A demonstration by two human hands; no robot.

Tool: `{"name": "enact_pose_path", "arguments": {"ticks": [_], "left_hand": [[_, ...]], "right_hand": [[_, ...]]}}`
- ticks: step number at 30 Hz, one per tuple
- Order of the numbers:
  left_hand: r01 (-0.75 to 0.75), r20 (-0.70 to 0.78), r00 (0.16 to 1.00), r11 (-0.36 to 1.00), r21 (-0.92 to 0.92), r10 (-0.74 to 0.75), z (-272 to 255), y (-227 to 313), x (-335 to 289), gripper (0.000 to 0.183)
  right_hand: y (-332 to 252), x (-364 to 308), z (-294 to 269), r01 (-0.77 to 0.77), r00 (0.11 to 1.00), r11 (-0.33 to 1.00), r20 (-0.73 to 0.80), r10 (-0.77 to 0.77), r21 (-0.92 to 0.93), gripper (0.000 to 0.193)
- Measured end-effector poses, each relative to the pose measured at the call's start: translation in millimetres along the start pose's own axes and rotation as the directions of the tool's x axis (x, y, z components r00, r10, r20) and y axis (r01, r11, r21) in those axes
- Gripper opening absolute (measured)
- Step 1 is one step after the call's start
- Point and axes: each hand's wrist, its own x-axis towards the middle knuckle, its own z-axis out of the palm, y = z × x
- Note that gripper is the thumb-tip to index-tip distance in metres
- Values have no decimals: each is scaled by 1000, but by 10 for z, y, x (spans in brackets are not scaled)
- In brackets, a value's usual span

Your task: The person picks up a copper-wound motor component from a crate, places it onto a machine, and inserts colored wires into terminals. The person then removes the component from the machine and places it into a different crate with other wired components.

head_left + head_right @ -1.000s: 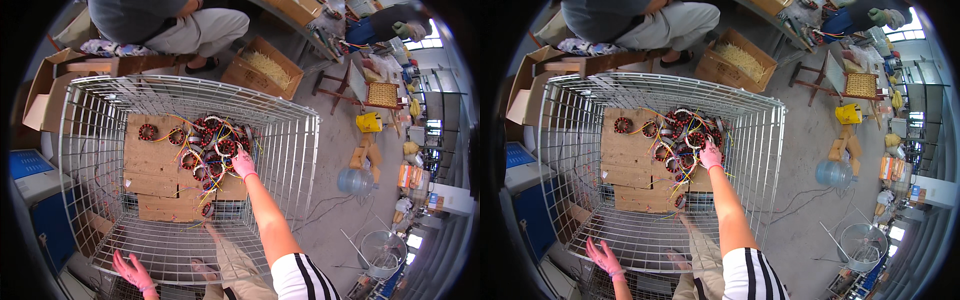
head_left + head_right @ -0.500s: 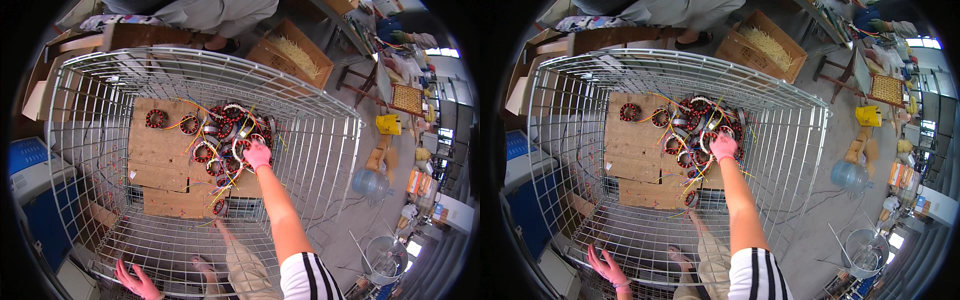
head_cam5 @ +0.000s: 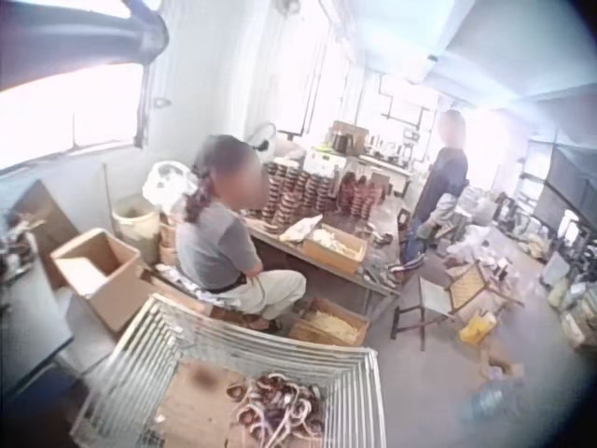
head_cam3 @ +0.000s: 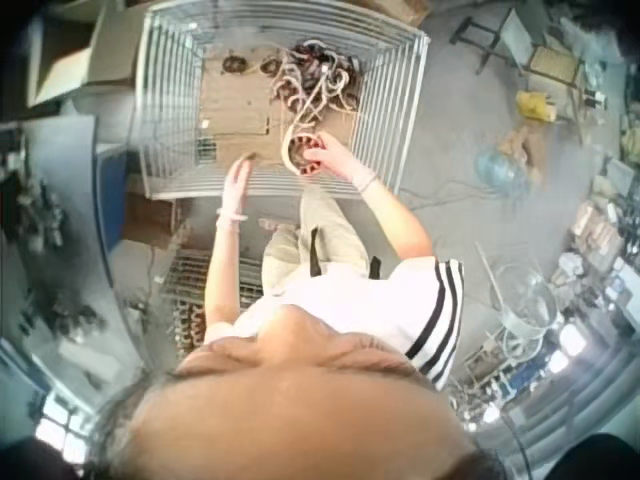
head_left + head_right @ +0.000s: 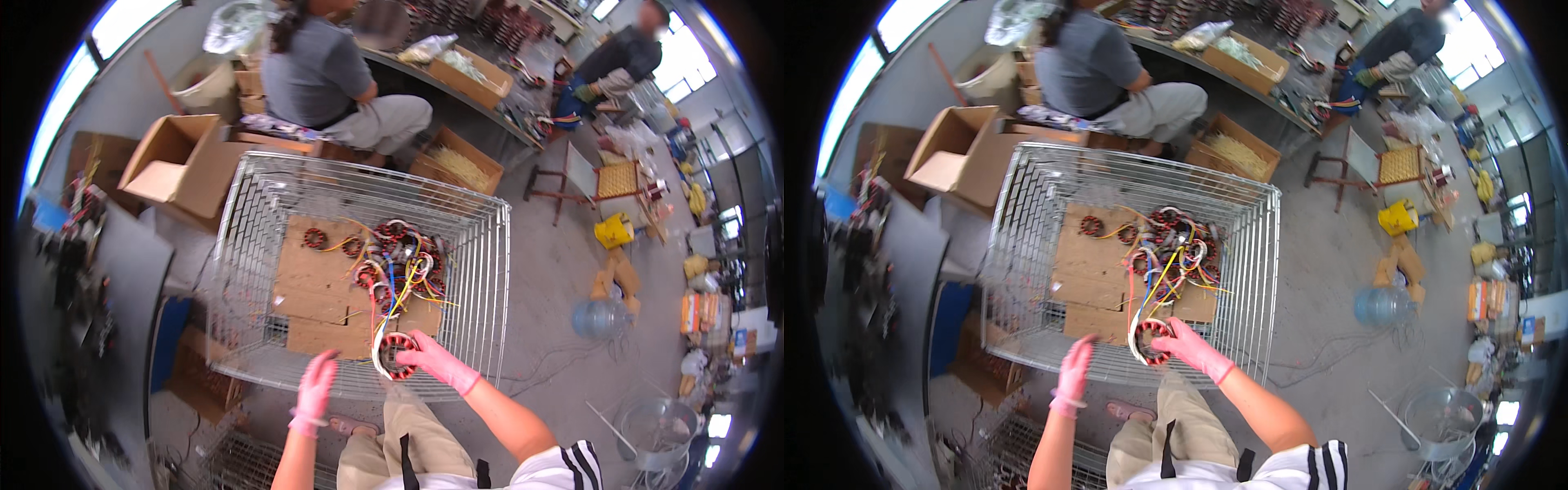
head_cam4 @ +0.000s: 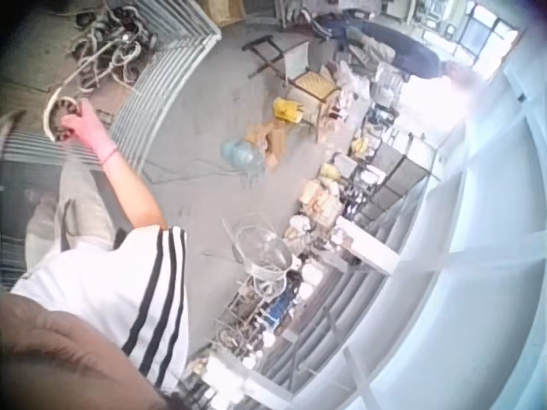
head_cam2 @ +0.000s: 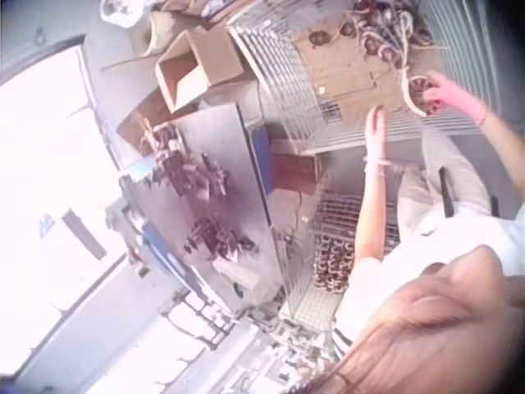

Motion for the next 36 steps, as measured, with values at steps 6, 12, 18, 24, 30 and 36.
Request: {"name": "enact_pose_path", "arguments": {"ticks": [6, 12, 18, 24, 30, 36], "left_hand": [[229, 383, 923, 740, -632, 41, 246, 1102, -833, 46], [28, 157, 984, 782, -623, 90, 199, 1249, -1493, 35], [-293, -282, 954, 492, -820, 99, -336, 1030, -1507, 46], [-668, -670, 720, 441, -599, 181, -1672, 947, -1642, 23], [-570, -916, 335, 821, -9, 223, -3208, 86, -2413, 28], [366, -397, 916, 545, 754, -65, -1721, 879, -2400, 53]], "right_hand": [[-144, -1273, 861, 198, 970, 958, 180, -161, -209, 54], [-127, -1834, 1363, 310, 950, 910, 129, -285, -275, 58], [-136, -1954, 1843, 380, 922, 839, 82, -379, -389, 45], [-362, -2545, 1969, 604, 784, 619, 234, -575, -502, 38], [-292, -2094, 1084, 607, 676, 529, 34, -736, -593, 42], [-848, -2142, 1109, 750, 615, 603, -48, -787, -272, 33]]}}
